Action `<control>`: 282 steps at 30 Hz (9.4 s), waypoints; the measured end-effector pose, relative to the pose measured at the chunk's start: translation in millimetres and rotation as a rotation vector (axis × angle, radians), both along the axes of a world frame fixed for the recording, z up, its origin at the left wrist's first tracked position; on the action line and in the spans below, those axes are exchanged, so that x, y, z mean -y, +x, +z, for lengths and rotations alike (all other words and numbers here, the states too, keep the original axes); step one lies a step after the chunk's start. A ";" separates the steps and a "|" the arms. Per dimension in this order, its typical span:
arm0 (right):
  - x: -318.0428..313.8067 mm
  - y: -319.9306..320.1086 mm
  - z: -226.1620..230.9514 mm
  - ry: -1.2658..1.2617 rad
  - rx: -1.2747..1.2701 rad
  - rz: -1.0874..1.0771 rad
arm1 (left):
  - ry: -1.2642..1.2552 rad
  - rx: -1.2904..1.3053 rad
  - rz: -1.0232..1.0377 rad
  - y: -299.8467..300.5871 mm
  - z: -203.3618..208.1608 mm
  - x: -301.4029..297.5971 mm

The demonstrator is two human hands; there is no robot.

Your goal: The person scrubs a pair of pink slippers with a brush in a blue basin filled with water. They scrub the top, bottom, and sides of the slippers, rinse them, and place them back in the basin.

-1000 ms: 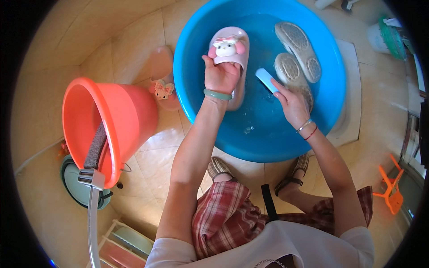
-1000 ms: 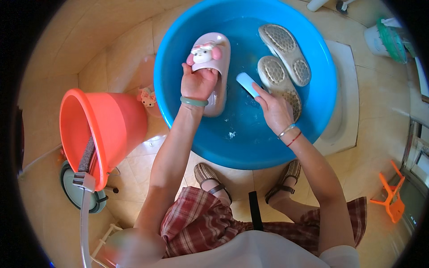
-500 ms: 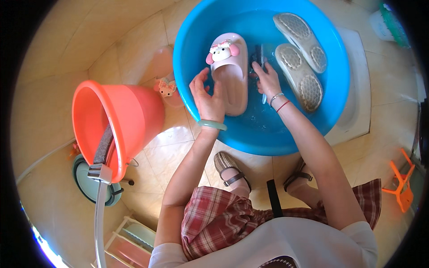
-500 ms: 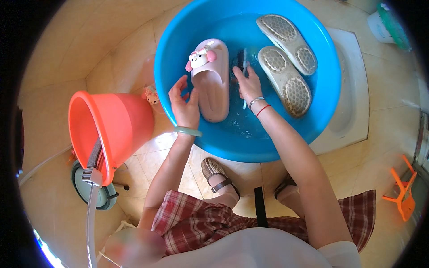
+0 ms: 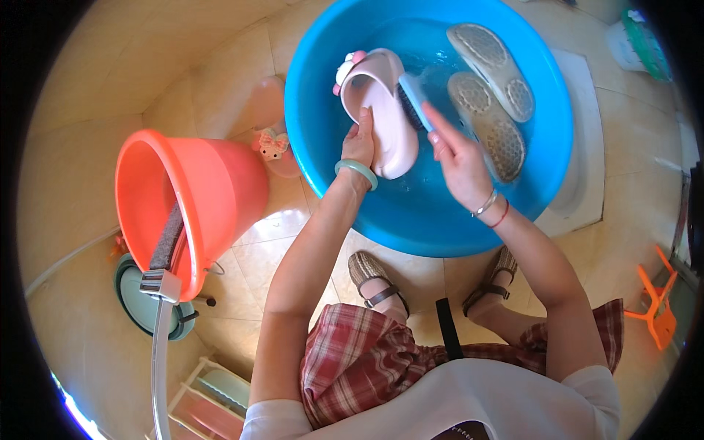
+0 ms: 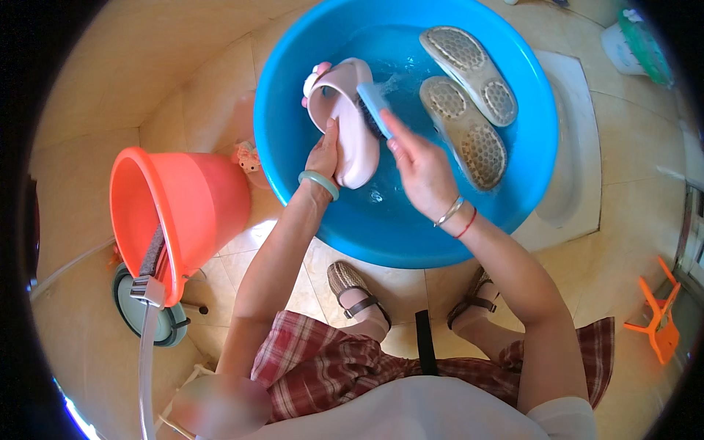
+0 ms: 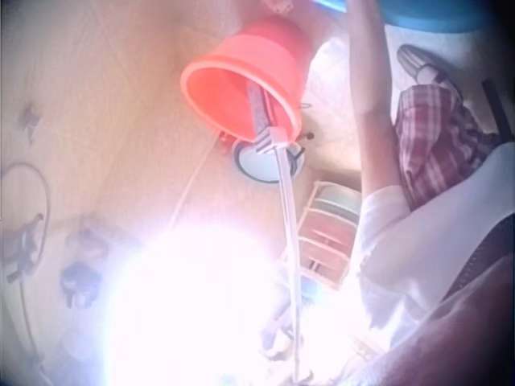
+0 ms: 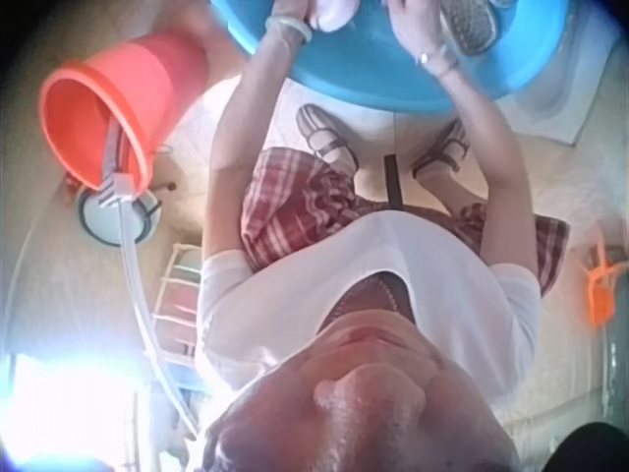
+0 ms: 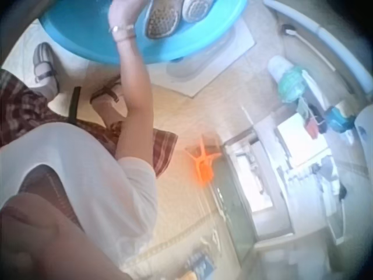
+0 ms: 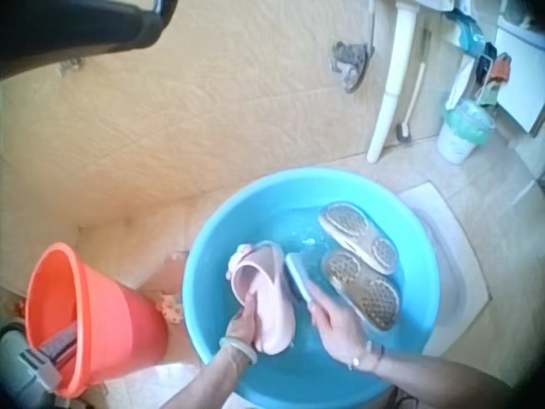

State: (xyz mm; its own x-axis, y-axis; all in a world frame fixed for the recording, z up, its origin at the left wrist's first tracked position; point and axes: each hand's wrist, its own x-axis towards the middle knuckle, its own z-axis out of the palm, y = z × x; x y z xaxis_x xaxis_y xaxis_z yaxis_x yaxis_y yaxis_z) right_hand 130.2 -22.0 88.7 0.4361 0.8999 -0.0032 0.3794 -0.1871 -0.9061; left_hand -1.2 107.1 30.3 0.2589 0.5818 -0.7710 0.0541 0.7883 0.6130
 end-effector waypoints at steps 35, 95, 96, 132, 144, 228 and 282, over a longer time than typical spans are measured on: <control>-22.7 -3.5 8.4 -0.597 0.528 0.259 | 0.001 0.039 0.171 39.3 -0.4 29.2; -26.7 -3.6 18.9 -0.535 0.526 0.289 | -0.062 0.093 0.266 29.1 3.7 16.8; -47.0 4.3 8.8 -0.546 0.540 0.262 | 0.004 0.099 0.268 32.2 7.3 17.5; -69.1 11.2 -11.6 -0.557 0.553 0.287 | -0.073 0.198 0.289 30.8 -15.6 16.9; -86.4 25.8 -31.4 -0.534 0.649 0.204 | -0.087 0.076 0.185 37.3 -15.2 25.1; -6.8 -26.6 -44.1 -0.479 -0.340 -0.225 | 0.689 -0.357 -0.206 19.1 -2.3 -17.9; -35.8 16.3 1.1 -0.214 0.424 0.032 | -0.068 0.024 -0.011 15.0 -29.4 -13.3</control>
State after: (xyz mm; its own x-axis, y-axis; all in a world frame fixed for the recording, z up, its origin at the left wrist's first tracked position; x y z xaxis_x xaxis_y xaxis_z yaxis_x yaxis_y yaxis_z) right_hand 146.5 13.8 89.8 0.4114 0.9113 -0.0176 0.7159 -0.3350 -0.6125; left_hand 13.8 120.4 1.0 0.2840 0.5252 -0.8022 0.0487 0.8276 0.5591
